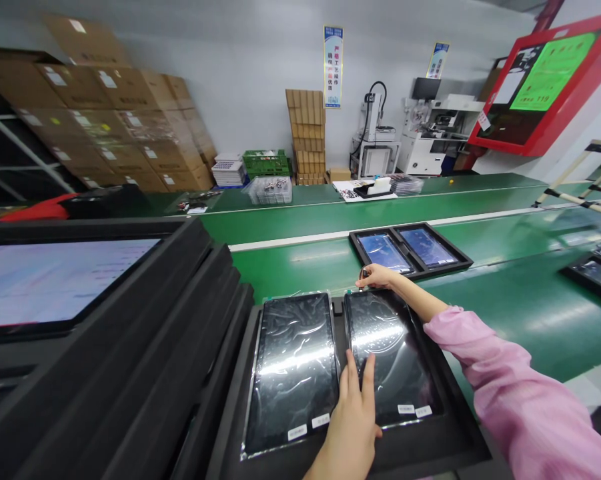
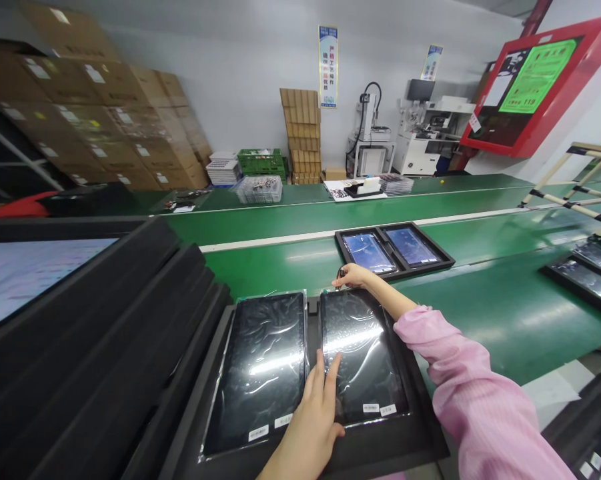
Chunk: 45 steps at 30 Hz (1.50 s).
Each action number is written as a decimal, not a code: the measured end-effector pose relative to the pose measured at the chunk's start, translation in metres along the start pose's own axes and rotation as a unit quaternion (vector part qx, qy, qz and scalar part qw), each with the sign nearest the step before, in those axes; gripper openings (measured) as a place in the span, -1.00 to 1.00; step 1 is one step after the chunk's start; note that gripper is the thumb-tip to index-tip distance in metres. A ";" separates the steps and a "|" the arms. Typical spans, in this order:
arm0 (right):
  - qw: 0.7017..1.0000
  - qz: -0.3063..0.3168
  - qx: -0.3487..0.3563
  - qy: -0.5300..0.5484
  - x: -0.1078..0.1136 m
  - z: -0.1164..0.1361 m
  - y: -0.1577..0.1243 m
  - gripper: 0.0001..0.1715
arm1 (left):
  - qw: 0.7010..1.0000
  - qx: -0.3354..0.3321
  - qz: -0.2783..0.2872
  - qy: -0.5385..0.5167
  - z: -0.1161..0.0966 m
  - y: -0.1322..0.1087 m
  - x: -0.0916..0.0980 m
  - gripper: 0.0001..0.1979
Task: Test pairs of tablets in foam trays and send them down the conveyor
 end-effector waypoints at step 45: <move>0.947 0.110 0.253 -0.164 -0.117 0.176 0.059 -0.74 | 0.862 -0.045 -0.485 0.141 0.146 -0.068 0.017 -0.42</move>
Point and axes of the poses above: each hand's wrist, its own y-axis towards the middle knuckle, its own x-axis out of the back of the hand, z = x × y, the point moved 1 cm from there along y, towards the middle knuckle, and after that the axes turned 3 degrees about -z, right-handed, at the moved point
